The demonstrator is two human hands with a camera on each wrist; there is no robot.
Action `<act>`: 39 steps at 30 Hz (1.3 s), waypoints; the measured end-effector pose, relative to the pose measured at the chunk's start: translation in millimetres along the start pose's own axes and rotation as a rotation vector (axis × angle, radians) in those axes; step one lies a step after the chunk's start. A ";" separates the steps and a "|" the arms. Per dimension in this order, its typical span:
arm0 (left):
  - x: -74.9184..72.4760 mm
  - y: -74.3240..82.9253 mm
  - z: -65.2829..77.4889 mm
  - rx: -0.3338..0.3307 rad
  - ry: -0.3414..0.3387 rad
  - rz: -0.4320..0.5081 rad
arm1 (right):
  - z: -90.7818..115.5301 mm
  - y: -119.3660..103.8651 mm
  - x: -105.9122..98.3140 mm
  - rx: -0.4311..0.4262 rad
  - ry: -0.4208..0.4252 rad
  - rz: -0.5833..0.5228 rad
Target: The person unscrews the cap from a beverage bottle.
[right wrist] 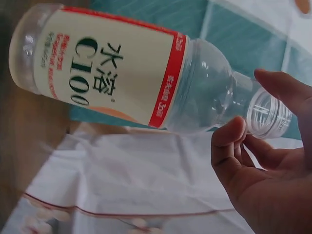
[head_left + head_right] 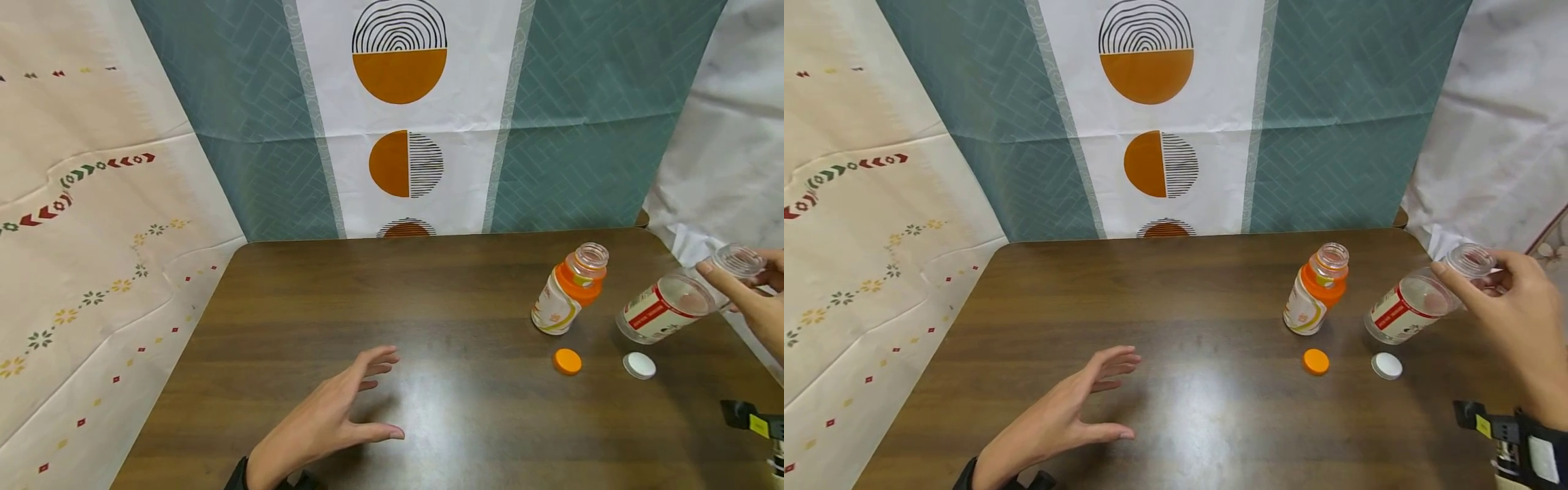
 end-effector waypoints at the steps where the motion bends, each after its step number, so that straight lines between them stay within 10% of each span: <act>1: -0.3 -0.2 0.6 0.000 0.002 0.001 | -2.5 1.5 4.6 -0.003 -0.003 -0.018; 10: -0.5 -1.7 1.3 0.022 0.015 -0.027 | -14.0 3.3 22.5 -0.049 -0.140 0.222; 39: 0.6 -5.2 0.9 -0.023 0.006 -0.021 | -15.4 13.3 31.2 -0.066 -0.170 0.297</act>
Point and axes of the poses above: each hand's wrist, its own z-axis away from the middle knuckle, its own x-axis out of the palm, y = z × x, the point moved 2 cm from there along -z, towards the middle knuckle, and after that the axes turned 11 degrees about z, right-handed, at the moved point
